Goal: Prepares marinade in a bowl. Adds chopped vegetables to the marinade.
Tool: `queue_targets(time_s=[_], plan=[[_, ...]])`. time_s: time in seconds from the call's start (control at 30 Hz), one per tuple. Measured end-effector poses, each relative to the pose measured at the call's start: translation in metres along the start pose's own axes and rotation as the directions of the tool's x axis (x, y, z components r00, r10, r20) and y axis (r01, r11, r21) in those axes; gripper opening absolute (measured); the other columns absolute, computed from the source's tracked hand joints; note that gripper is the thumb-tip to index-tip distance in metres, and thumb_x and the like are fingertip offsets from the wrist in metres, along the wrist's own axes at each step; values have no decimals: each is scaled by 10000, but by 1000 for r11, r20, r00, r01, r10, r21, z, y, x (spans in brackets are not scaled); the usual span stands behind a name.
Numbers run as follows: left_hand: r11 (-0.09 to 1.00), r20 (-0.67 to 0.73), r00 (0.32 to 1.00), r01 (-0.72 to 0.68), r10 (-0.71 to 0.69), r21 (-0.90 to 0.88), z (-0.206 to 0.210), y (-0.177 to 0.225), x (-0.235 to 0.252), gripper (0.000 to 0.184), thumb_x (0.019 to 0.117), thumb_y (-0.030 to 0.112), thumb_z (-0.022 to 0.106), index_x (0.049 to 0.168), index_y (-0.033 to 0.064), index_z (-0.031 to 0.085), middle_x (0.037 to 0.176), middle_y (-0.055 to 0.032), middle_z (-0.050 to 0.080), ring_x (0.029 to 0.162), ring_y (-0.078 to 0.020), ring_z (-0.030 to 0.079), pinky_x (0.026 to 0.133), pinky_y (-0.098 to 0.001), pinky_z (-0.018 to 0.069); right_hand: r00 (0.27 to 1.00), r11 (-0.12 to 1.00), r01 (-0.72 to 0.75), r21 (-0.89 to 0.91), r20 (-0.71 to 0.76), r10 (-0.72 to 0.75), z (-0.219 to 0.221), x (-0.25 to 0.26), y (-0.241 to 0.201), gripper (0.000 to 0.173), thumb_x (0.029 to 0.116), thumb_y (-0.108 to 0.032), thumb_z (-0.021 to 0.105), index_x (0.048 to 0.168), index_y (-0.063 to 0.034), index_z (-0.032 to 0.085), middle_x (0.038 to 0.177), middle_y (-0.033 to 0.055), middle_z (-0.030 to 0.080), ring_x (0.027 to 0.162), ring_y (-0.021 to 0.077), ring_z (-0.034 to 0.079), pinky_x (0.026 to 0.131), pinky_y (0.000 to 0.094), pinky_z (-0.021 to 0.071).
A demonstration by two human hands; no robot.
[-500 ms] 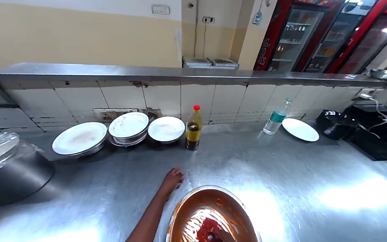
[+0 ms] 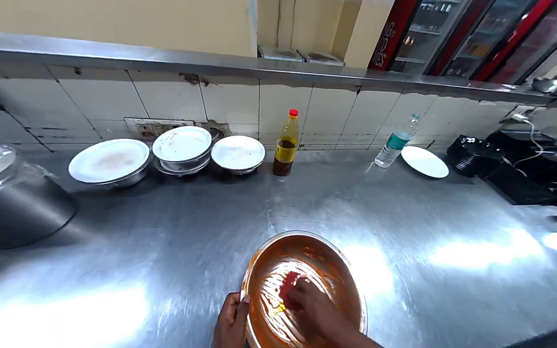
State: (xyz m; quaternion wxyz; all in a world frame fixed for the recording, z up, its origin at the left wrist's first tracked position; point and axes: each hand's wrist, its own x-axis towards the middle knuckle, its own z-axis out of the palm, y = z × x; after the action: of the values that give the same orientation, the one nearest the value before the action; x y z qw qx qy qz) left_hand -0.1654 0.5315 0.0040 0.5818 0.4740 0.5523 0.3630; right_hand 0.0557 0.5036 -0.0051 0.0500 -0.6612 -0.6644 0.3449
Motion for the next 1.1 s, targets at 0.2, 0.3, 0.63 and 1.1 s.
queue_targets(time_s=[0.2, 0.3, 0.63, 1.1], plan=[[998, -27, 998, -52, 53, 35, 7, -3, 2, 179, 1054, 111, 469, 1097, -43, 550, 783, -47, 599, 706, -82, 609, 698, -271, 530, 991, 994, -110, -4, -73, 109, -17, 18, 5, 304, 1034, -130, 543, 1281, -49, 702, 1367, 219, 616, 1313, 379, 564, 1119, 511, 442], [997, -92, 993, -65, 68, 35, 13, -3, 1, 180, 1043, 108, 487, 1085, -46, 570, 753, -40, 601, 674, -76, 602, 671, -263, 526, 998, 998, 65, -4, -5, -65, 13, 9, -19, 317, 1030, -133, 556, 1301, -33, 689, 1397, 221, 604, 1356, 397, 526, 1141, 519, 421], [994, -46, 995, -87, 90, 68, 10, -4, 15, 198, 1045, 132, 477, 1083, -34, 576, 774, -55, 595, 699, -103, 604, 690, -284, 528, 995, 998, -63, -13, -75, 62, -2, 27, -22, 367, 1029, -144, 554, 1376, -62, 638, 1480, 196, 545, 1395, 372, 499, 1152, 504, 415], [991, -58, 994, -88, 94, 96, 12, -1, 13, 209, 1043, 112, 503, 1117, -71, 572, 755, -62, 605, 672, -93, 600, 674, -283, 529, 998, 993, 23, -116, 62, -16, -27, 1, 32, 418, 1016, -198, 636, 1398, -36, 599, 1522, 189, 507, 1442, 379, 442, 1192, 521, 357]])
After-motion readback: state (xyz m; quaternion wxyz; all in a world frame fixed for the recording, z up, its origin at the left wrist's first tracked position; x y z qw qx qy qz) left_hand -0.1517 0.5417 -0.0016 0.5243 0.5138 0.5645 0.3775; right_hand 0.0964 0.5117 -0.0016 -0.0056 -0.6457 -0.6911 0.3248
